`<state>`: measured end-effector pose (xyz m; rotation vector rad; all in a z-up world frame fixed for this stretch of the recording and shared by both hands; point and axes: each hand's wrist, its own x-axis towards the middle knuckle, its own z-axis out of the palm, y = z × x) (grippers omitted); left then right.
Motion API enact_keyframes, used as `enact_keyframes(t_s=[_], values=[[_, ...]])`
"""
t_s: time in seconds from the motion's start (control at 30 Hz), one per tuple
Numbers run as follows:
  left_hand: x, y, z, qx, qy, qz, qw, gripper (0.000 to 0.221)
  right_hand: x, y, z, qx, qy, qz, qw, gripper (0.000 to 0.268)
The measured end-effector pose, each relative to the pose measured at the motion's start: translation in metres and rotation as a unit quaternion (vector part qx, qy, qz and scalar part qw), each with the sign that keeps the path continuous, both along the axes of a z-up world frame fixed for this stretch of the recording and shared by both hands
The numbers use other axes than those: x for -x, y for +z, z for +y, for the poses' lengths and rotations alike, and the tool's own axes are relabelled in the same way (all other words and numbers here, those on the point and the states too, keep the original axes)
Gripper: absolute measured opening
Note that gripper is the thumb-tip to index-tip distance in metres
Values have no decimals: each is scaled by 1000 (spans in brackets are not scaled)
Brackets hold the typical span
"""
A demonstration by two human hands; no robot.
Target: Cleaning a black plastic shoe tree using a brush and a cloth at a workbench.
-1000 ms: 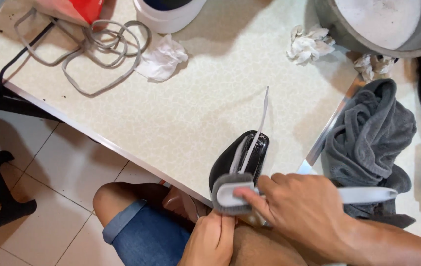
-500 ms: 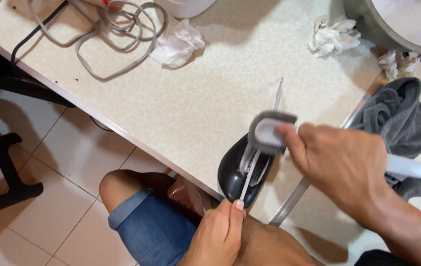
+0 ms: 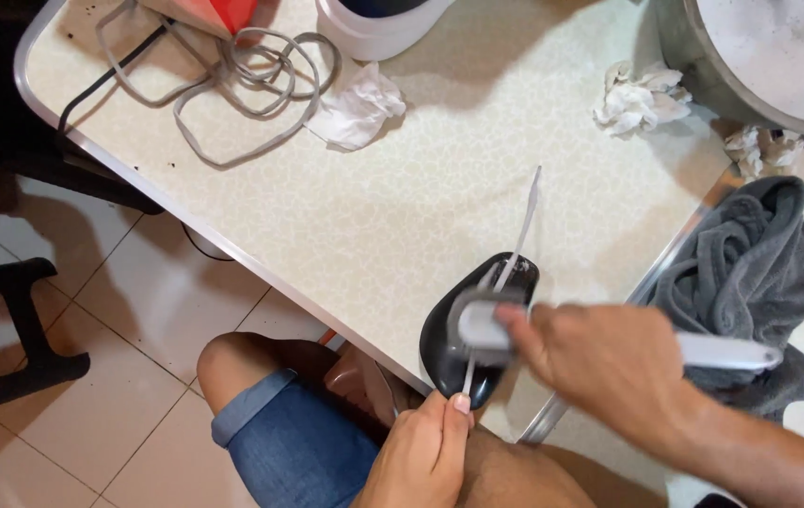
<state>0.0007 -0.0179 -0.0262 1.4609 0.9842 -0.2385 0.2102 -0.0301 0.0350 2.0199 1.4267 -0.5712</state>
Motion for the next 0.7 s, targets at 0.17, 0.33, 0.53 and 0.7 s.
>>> enact_keyframes(t_s=[0.17,0.33,0.53,0.7], values=[[3,0,0,5,5,-13,1000,49,-17,26,8,57,-15,-120,991,69],[2,-2,-1,-2,-2,-10,1000,48,-15,-10,-2,-25,11,-63,998,66],[-2,-2,4,-23,7,-13,1000,43,1,-7,-18,-119,64,-65,989,64],[0,9,1,21,-1,19,1000,46,-30,7,16,-28,-17,-101,994,73]])
